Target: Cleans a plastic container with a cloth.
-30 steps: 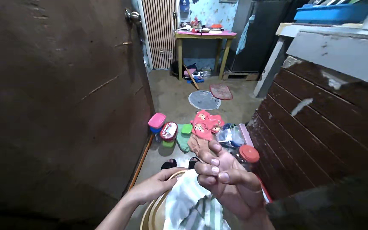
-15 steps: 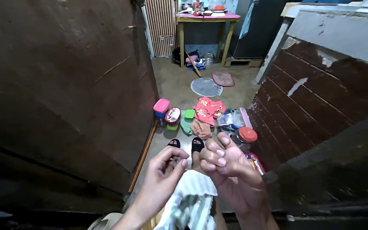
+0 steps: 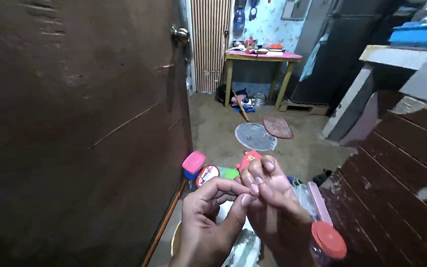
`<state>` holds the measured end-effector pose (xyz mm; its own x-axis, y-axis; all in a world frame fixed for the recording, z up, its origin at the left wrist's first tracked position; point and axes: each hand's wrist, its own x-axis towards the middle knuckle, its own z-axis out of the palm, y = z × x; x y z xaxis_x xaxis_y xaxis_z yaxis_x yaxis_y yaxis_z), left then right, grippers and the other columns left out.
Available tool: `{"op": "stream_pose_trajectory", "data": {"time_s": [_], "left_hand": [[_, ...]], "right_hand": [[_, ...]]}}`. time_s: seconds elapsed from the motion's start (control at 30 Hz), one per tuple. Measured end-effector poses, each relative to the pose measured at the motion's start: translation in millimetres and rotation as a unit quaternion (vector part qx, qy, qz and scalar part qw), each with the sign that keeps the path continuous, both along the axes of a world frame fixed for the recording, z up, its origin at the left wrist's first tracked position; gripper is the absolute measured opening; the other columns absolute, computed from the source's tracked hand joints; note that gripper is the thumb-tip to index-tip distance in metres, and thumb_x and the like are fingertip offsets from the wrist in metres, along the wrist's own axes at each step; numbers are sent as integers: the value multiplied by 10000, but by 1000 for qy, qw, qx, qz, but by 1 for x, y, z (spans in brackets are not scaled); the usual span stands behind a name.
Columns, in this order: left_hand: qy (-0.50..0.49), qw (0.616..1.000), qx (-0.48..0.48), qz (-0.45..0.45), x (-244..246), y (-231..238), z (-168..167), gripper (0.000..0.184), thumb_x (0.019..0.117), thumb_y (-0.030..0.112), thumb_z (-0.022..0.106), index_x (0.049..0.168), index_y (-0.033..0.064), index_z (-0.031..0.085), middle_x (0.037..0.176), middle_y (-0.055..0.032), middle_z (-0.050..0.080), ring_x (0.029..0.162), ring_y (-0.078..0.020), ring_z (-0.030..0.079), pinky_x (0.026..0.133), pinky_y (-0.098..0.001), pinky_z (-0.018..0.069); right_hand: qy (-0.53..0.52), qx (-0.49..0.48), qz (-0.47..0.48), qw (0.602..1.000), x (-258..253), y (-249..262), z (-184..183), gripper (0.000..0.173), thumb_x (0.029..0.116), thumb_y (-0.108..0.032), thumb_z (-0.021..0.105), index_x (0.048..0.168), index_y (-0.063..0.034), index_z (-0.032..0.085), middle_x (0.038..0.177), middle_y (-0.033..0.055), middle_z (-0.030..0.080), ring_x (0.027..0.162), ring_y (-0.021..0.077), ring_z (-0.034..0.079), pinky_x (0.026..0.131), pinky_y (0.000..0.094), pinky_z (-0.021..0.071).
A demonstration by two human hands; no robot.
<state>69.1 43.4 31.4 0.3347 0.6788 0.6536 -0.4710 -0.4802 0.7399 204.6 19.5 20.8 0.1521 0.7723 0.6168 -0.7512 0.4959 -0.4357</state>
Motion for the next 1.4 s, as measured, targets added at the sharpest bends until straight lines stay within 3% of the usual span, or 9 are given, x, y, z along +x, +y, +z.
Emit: {"op": "stream_pose_trajectory", "data": {"time_s": [0.33,0.63,0.87,1.17,1.4], "left_hand": [[-65,997,42,26,85,124,17,96,920,-10,700,1012,-24,722,987,-107,754,931,-158,735,855,-306,621],[-76,994,54,65,107,149,18,105,865,-63,701,964,-29,711,951,-110,754,936,-158,737,840,-297,622],[-61,994,47,75,78,104,8,110,830,-52,714,929,-10,696,912,-88,753,889,-137,735,802,-278,620],[-57,997,-13,54,6,-11,-7,107,803,-50,720,897,-4,699,877,-66,742,820,-91,716,733,-225,602],[-60,997,-36,29,-57,-113,-14,99,846,-55,719,938,-18,719,896,-69,749,833,-102,722,761,-249,616]], "right_hand": [[-86,85,-111,987,76,131,26,261,912,-57,649,1120,-181,550,890,-7,591,843,95,624,830,293,535],[-156,164,-279,933,91,158,18,278,952,-43,668,1158,-178,540,931,-8,622,913,100,645,887,294,546],[-130,135,-281,941,54,109,4,278,953,-43,675,1152,-177,536,928,-15,614,915,95,640,879,279,543],[-104,102,-253,956,-22,-9,-14,264,944,-9,659,1140,-143,545,922,15,619,903,113,644,855,285,548],[30,-14,-107,994,-87,-116,-11,273,908,-12,655,1151,-110,577,905,52,637,865,150,672,832,332,573]]}}
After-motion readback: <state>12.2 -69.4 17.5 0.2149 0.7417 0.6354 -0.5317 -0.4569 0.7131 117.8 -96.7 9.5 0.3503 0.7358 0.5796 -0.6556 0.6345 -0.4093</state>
